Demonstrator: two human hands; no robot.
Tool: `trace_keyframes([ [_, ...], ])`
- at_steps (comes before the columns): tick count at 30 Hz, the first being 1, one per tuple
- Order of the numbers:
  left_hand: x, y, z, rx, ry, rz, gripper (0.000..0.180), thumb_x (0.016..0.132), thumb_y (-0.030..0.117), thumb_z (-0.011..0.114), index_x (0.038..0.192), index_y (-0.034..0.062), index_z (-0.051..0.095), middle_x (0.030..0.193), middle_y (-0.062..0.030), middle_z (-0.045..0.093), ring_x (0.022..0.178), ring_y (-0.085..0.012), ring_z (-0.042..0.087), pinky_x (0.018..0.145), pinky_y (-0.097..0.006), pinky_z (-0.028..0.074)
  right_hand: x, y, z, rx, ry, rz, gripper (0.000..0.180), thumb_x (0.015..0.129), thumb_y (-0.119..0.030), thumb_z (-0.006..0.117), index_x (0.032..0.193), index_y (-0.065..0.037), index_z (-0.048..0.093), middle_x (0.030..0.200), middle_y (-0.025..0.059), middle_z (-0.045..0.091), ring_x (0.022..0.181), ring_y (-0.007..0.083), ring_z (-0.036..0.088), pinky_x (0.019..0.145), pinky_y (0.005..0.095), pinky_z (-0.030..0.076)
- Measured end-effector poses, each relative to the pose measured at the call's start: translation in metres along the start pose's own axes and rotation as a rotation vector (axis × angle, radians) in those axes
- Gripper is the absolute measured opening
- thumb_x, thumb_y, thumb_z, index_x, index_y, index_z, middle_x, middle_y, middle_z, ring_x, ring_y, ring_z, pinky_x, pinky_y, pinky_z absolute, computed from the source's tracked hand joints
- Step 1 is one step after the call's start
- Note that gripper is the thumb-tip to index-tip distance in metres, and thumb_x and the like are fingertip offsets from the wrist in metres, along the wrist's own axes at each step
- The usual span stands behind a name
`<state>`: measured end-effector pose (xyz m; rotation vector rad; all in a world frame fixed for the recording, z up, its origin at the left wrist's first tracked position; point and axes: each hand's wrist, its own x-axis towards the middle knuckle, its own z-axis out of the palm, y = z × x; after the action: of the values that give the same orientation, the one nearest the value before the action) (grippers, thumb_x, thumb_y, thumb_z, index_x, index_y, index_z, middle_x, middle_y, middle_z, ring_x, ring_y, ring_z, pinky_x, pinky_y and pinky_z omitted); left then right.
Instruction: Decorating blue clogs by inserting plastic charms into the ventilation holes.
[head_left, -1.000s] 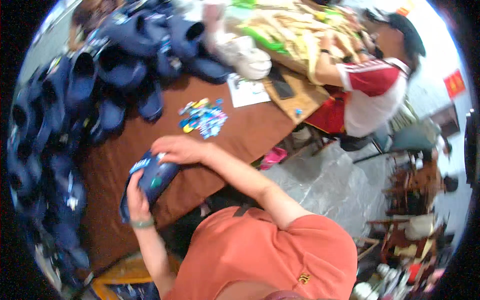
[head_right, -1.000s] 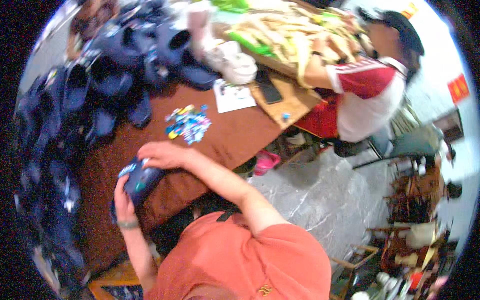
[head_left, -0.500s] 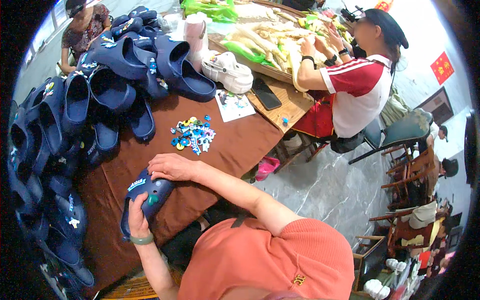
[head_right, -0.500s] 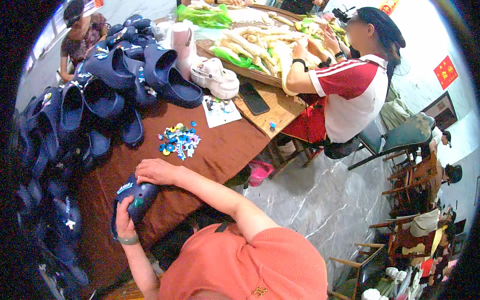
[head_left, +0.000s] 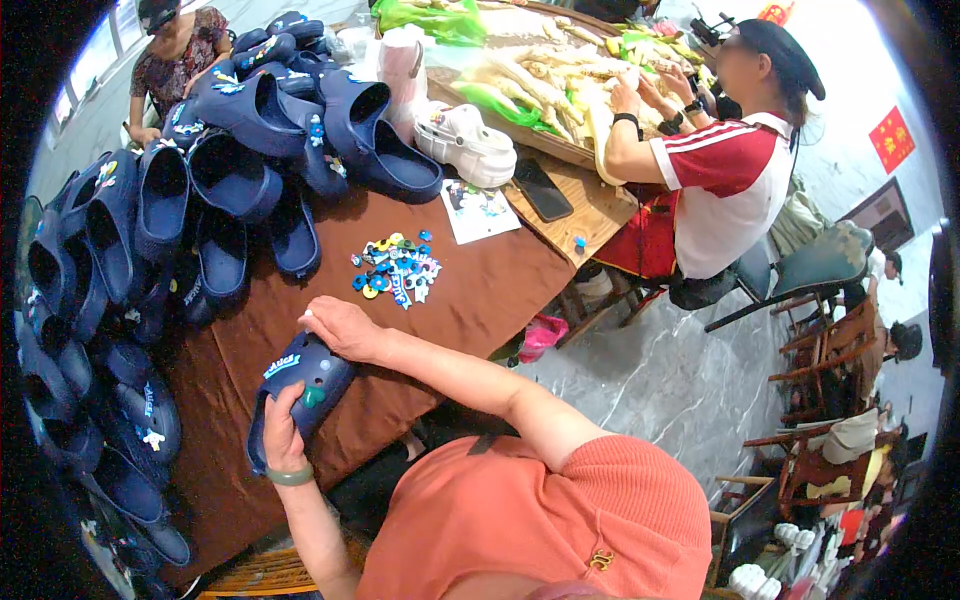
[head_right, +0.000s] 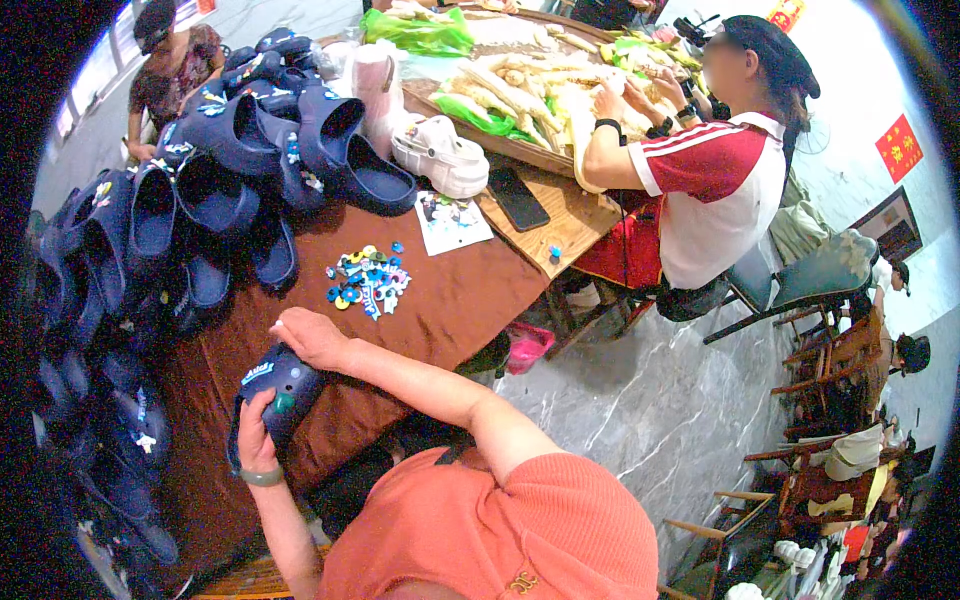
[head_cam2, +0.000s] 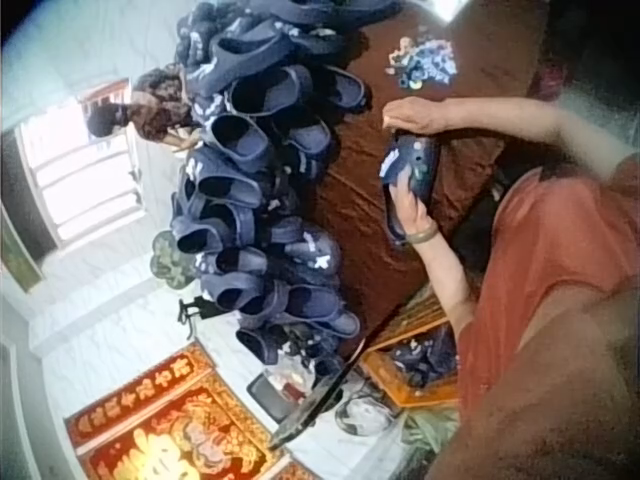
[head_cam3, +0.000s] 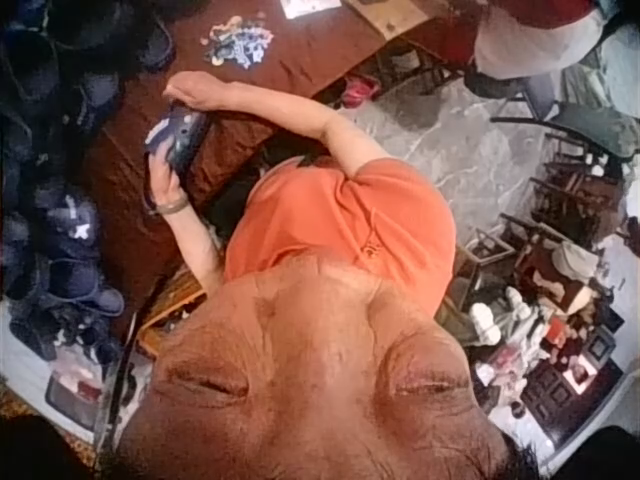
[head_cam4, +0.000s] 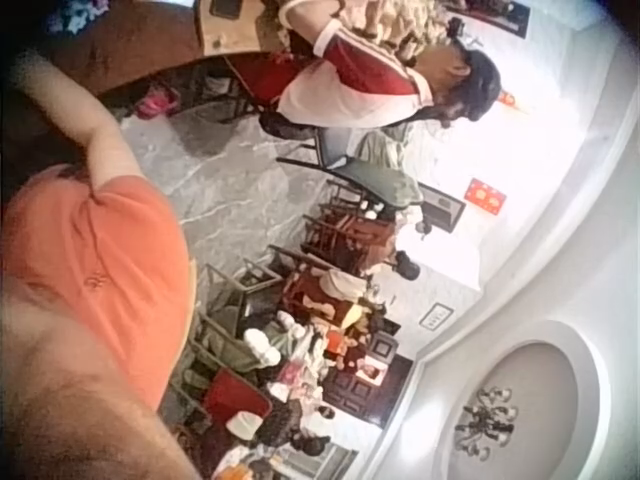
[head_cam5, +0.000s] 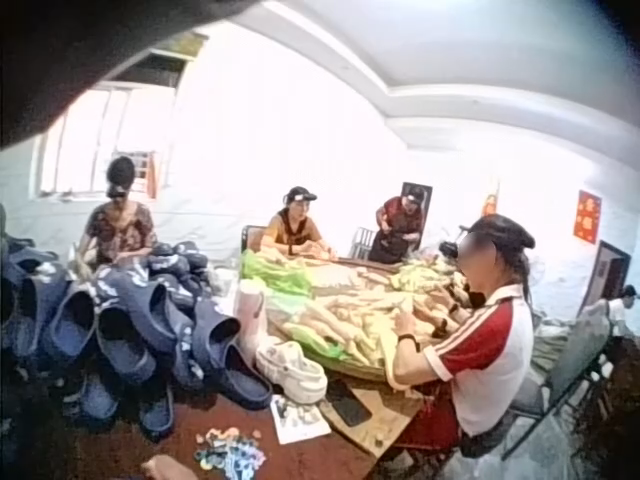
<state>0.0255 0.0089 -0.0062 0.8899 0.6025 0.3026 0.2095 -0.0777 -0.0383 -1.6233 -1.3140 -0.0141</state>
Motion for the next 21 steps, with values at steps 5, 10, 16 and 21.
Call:
trace_keyframes([
  [5, 0.000, -0.005, -0.009, 0.030, 0.028, 0.014, 0.027, 0.080, 0.006, 0.063, 0.107, 0.0007, 0.061, 0.100, -0.0070, 0.065, 0.089, -0.0183, 0.063, 0.082, -0.032, 0.052, -0.007, 0.007, -0.013, 0.052, 0.182, 0.130, 0.019, 0.093, -0.020, 0.050, 0.084, -0.005, 0.056, 0.080, 0.0152, 0.057, 0.077, 0.0359, 0.057, 0.070, 0.0449, 0.047],
  [10, -0.020, -0.004, -0.008, 0.097, 0.073, 0.135, 0.032, 0.080, 0.008, 0.065, 0.110, 0.0008, 0.060, 0.107, -0.0091, 0.063, 0.097, -0.0194, 0.061, 0.087, -0.033, 0.050, 0.002, 0.028, -0.023, -0.448, 0.235, -0.038, 0.014, 0.084, -0.019, 0.057, 0.076, -0.008, 0.060, 0.072, 0.0114, 0.058, 0.074, 0.0326, 0.060, 0.068, 0.0440, 0.048],
  [16, -0.005, 0.001, 0.002, 0.083, 0.042, 0.059, 0.033, 0.081, 0.011, 0.067, 0.112, 0.0009, 0.061, 0.109, -0.0065, 0.063, 0.101, -0.0164, 0.059, 0.091, -0.030, 0.045, 0.008, 0.041, -0.048, -0.274, 0.443, -0.106, 0.011, 0.078, -0.011, 0.066, 0.083, -0.002, 0.062, 0.083, 0.0146, 0.062, 0.080, 0.0329, 0.059, 0.075, 0.0413, 0.046],
  [21, 0.000, -0.001, 0.003, 0.026, 0.051, 0.012, 0.028, 0.084, 0.012, 0.066, 0.111, 0.0037, 0.061, 0.104, -0.0054, 0.065, 0.094, -0.0160, 0.064, 0.084, -0.029, 0.051, 0.005, 0.011, -0.059, 0.244, -0.164, 0.127, 0.029, 0.075, -0.018, 0.075, 0.098, -0.003, 0.066, 0.103, 0.0082, 0.065, 0.102, 0.0237, 0.059, 0.090, 0.0325, 0.046],
])
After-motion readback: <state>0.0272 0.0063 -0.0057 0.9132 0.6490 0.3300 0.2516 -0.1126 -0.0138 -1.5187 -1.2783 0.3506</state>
